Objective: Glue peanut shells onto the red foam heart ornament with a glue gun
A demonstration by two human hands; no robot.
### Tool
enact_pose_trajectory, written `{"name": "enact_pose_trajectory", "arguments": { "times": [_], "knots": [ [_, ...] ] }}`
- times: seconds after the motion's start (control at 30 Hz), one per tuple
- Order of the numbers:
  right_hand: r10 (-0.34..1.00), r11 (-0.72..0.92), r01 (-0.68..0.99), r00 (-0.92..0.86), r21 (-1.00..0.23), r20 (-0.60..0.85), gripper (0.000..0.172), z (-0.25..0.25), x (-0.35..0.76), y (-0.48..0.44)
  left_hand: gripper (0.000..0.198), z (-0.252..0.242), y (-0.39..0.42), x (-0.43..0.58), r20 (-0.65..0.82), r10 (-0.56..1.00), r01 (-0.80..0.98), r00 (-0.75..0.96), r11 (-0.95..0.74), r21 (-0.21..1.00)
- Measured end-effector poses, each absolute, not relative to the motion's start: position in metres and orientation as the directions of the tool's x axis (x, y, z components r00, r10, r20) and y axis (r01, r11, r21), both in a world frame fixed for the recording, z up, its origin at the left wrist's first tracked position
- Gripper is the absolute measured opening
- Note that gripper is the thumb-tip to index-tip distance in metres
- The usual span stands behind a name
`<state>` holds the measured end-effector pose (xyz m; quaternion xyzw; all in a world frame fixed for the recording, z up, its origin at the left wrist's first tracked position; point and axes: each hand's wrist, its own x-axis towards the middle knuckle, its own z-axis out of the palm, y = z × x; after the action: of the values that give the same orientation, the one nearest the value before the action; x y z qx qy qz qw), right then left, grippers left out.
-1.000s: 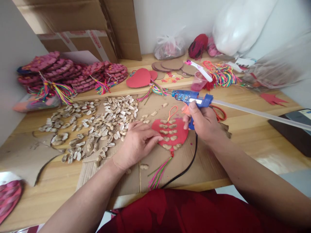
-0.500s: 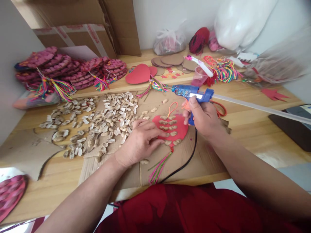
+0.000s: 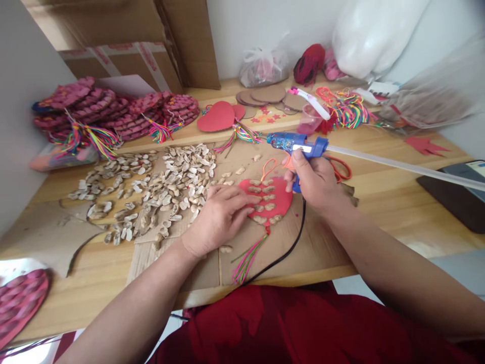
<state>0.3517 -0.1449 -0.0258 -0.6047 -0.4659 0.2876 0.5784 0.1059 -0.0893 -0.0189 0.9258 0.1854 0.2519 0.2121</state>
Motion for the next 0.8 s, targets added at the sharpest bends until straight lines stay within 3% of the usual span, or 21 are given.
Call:
{"name": "enact_pose_trajectory", "arguments": {
  "times": [0.63, 0.8],
  "knots": [
    [0.893, 0.076, 0.244, 0.414, -0.967, 0.175, 0.052, -0.0275, 0.3485, -0.1451, 0.005, -0.0194, -0.0908, 0.1068, 0.318, 0.39, 0.191, 0.864, -0.839, 0.509],
    [0.886, 0.099, 0.276, 0.413, -0.956, 0.211, 0.053, -0.0305, 0.3529, -0.1431, 0.009, -0.0189, -0.0881, 0.1058, 0.317, 0.504, 0.309, 0.804, -0.808, 0.501]
  ]
}}
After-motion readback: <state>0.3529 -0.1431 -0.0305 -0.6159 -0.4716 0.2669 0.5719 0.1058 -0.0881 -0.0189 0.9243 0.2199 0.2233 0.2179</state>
